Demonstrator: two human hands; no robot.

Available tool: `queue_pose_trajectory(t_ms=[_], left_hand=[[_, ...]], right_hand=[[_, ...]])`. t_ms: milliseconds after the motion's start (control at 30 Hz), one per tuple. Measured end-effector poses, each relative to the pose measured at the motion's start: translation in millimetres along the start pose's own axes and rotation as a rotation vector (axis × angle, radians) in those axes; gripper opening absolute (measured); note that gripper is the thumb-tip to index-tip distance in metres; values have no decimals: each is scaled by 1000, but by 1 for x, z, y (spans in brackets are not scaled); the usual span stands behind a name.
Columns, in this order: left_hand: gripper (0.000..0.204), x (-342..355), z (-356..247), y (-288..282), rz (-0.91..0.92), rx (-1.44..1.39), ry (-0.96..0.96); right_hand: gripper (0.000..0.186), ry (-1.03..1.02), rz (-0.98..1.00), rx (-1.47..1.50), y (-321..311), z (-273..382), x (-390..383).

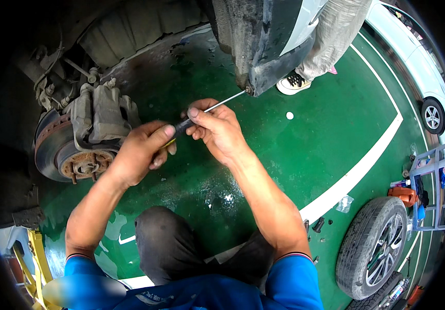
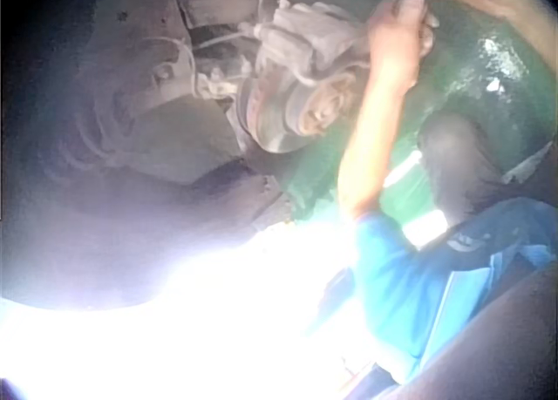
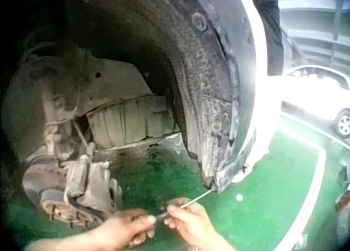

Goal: The person works on the front wheel well of a white car, using a screwdriver to remove fasteners from the plastic liner. The person then pulls the liner away from the wheel arch to expose the brake assembly and suspension components.

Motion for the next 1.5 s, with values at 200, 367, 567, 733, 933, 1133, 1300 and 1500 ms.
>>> queue_pose_trajectory(t_ms=[200, 367, 567, 733, 933, 1133, 1300, 1500], left_hand=[[44, -31, -46, 15, -427, 895, 1022], [43, -6, -8, 4, 55, -401, -135], [36, -11, -36, -2, -261, 651, 654], [50, -30, -61, 18, -409, 1065, 968], [48, -8, -23, -4, -83, 87, 125], [45, -30, -53, 17, -426, 1076, 962], [42, -11, -36, -4, -290, 306, 471], [33, 0, -26, -11, -86, 124, 377]], right_hand=[[19, -8, -15, 44, 6, 0, 0], [22, -15, -29, -27, -1, 1, 4], [20, 33, 23, 74, 7, 3, 1], [17, -20, -2, 65, -1, 6, 2], [15, -37, 9, 62, -4, 6, 3], [17, 18, 31, 110, 9, 5, 1], [16, -17, -35, 31, -2, 4, 2], [20, -45, -6, 125, 5, 6, 5]])
Point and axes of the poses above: each hand's wrist, its own x-axis towards the middle knuckle, its own y-axis out of the palm, z = x × y, the point moved 8 cm from there along x, towards the middle knuckle, and after that the axes turned 1 degree about -z, right-handed, at the moved point
